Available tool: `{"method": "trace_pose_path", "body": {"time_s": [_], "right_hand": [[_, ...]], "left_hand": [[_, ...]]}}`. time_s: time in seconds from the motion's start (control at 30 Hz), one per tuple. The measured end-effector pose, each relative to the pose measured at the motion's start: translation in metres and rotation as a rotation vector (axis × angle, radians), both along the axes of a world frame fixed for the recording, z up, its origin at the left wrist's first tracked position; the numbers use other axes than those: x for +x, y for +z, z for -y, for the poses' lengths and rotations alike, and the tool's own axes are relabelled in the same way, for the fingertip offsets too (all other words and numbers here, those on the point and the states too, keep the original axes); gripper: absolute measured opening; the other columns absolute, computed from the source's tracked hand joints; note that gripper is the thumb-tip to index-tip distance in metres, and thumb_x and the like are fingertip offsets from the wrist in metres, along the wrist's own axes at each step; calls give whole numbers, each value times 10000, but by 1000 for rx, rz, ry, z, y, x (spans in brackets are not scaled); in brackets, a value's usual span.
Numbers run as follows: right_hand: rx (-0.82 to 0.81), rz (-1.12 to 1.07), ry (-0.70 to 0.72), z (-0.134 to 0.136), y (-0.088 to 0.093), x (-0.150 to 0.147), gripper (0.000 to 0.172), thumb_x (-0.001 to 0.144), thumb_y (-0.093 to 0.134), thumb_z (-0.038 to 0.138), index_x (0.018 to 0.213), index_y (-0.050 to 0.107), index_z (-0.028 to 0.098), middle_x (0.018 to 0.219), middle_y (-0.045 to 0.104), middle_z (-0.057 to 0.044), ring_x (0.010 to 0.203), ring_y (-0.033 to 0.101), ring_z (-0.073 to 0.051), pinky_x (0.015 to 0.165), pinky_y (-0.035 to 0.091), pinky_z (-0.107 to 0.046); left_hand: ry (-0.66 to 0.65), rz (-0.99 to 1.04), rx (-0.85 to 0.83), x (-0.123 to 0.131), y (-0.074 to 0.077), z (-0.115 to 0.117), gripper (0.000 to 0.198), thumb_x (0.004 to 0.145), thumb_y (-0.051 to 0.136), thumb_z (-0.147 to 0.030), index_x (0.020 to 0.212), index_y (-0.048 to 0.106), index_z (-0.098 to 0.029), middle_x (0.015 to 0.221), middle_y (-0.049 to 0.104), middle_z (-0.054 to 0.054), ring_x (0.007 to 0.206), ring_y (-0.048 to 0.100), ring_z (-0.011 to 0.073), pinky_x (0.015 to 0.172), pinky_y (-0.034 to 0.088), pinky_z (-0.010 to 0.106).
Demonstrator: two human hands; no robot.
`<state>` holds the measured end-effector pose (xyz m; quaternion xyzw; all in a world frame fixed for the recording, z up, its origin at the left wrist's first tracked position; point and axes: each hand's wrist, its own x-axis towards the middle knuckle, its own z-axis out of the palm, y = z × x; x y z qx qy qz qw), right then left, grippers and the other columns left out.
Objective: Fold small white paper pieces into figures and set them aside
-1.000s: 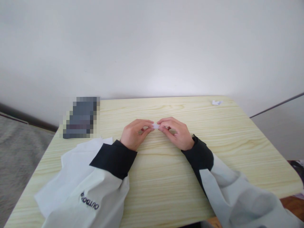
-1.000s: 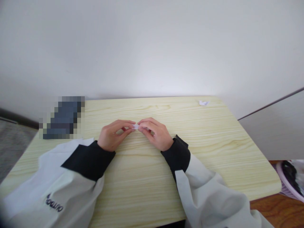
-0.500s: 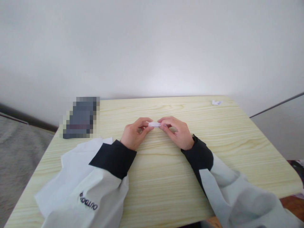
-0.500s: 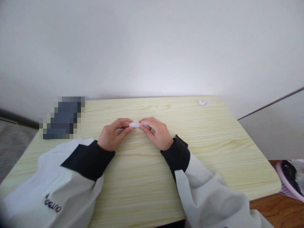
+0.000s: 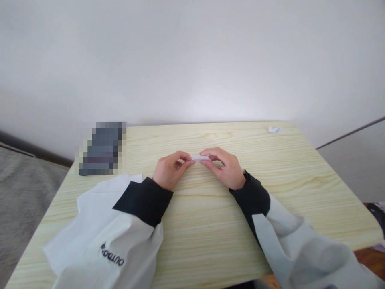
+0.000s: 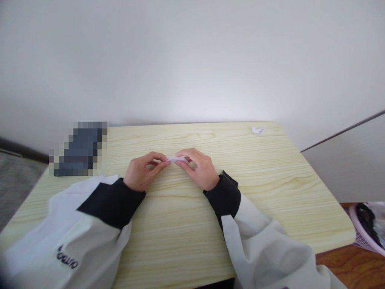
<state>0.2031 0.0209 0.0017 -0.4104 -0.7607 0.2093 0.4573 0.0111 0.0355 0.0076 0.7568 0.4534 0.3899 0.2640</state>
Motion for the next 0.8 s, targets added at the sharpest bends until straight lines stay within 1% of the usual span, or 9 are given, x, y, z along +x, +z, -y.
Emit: {"method": "trace_pose_path", "body": {"time_s": [0.07, 0.13, 0.2, 0.3, 0.4, 0.5, 0.57, 0.67, 0.8], "right_hand": [[-106, -90, 13, 0, -2, 0, 284, 812, 613, 284, 1080, 559, 206, 1002, 673, -54, 783, 663, -133, 766, 540, -292], [-203, -201, 43, 0, -4, 0, 352, 816, 606, 311, 1141, 526, 204, 1043, 668, -68, 824, 672, -147, 798, 547, -318], [-269, -308, 55, 0, -5, -1, 342, 837, 571, 346, 1142, 528, 197, 1056, 668, -78, 855, 673, -160, 806, 556, -340], [-328, -420, 15, -2, -6, -1, 330, 855, 530, 403, 1100, 563, 184, 1027, 680, -82, 800, 681, -156, 769, 574, -343], [-359, -427, -27, -3, -5, -1, 334, 848, 536, 422, 1068, 595, 177, 959, 696, -71, 732, 687, -149, 711, 584, -316], [-362, -383, -34, -4, -5, 0, 296, 830, 571, 393, 1029, 626, 181, 844, 708, -42, 729, 693, -156, 691, 586, -296], [-356, -370, -38, -4, -4, 1, 272, 818, 589, 380, 1003, 640, 187, 795, 710, -27, 721, 695, -158, 691, 590, -298], [-361, -399, -31, -3, -4, 2, 271, 804, 605, 387, 984, 648, 190, 811, 713, -27, 715, 696, -159, 696, 593, -310], [-374, -443, 15, -4, -7, 1, 308, 738, 681, 366, 985, 634, 188, 893, 709, -41, 804, 688, -166, 785, 578, -331]], "left_hand": [[38, 26, -17, 0, 0, 0, 184, 772, 604, -351, 757, 621, -168, 736, 674, 1, 612, 608, 110, 601, 518, 212], [63, 50, -41, 1, 1, 0, 182, 766, 611, -348, 756, 622, -167, 741, 673, 2, 637, 613, 115, 615, 526, 215], [88, 71, -58, 1, 3, 1, 187, 760, 617, -355, 752, 622, -168, 739, 672, 3, 663, 617, 123, 625, 533, 220], [118, 92, -74, 2, 4, 2, 197, 751, 625, -365, 746, 622, -169, 734, 670, 4, 683, 620, 129, 627, 538, 224], [116, 105, -95, 2, 5, 2, 199, 746, 633, -365, 748, 628, -166, 754, 677, 12, 705, 625, 133, 621, 538, 218], [93, 126, -112, 3, 4, 2, 209, 739, 641, -371, 750, 639, -163, 806, 693, 28, 749, 635, 145, 616, 533, 214], [92, 122, -133, 3, 4, 2, 221, 737, 641, -379, 744, 646, -159, 793, 694, 28, 701, 629, 136, 606, 524, 216], [110, 109, -175, 3, 6, 3, 227, 737, 638, -376, 724, 638, -150, 730, 678, 18, 590, 591, 107, 577, 503, 216], [131, 121, -197, 4, 7, 3, 218, 735, 631, -363, 707, 617, -148, 718, 667, 17, 566, 570, 99, 548, 482, 210]]}}
